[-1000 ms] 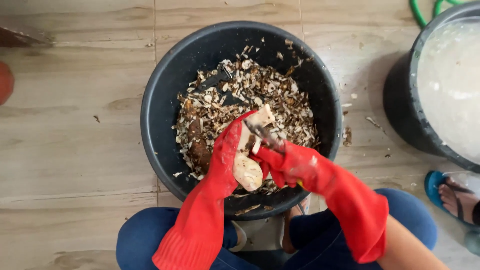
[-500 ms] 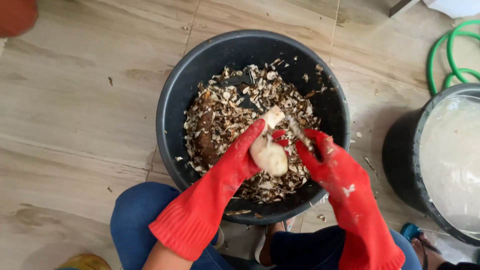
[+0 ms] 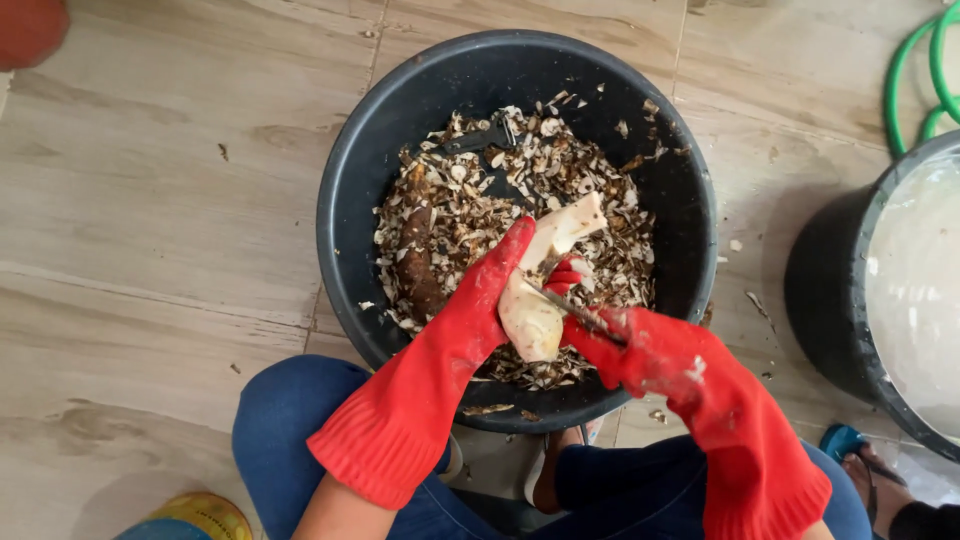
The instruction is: A person wearing red gloves uses a knife to peel the thick outer skin off a large root vegetable over a basin.
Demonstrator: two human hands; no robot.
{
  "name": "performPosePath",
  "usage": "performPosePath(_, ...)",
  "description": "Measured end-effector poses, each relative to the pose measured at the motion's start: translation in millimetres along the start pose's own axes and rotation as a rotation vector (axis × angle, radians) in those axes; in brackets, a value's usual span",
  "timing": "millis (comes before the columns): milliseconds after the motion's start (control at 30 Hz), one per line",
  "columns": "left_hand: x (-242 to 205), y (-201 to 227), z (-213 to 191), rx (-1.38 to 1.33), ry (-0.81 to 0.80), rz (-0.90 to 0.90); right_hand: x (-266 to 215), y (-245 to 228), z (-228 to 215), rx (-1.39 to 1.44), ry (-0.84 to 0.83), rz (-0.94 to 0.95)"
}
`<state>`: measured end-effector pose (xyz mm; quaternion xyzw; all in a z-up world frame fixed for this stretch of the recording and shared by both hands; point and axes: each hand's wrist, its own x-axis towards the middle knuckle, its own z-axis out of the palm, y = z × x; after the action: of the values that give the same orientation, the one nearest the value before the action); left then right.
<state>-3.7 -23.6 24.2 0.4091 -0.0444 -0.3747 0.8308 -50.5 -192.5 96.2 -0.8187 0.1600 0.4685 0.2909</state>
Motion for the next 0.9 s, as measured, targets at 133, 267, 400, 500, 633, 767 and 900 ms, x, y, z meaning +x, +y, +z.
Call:
performPosePath(133, 16.3, -21.0, -10.6, -0.516, -0.108, -0.099, 17.2, 53.3, 30.3, 0.318, 0.169, -0.254)
performPosePath(267, 5.4, -16.3, -5.2, -0.37, -0.21, 0.038, -6.8, 6.4, 37.9, 0.312, 0.371, -0.203)
performPosePath(400, 14.8, -35.5, -16.2, -0.443, -0.145, 0.063, 55.0, 25.1, 48.5, -0.066, 0.455, -0.636)
performPosePath(500, 7.7, -25.2, -7.6, -0.634, -0.094, 0.01, 73.1, 20.3, 57.0, 0.007, 0.521, -0.114)
performPosePath(633, -1.2, -23.4, 11.1, -0.442, -0.012, 0.236, 75.0, 35.5, 57.1, 0.094, 0.568, -0.502)
performPosePath(767, 28.1, -35.8, -12.1, -0.398, 0.011, 0.319, 80.2, 29.2, 52.9, 0.191, 0.507, -0.523)
performPosePath(900, 38.4, -79.5, -47.1, -0.614, 0.337, 0.109, 39.9, 17.4, 59.2, 0.354, 0.482, -0.38)
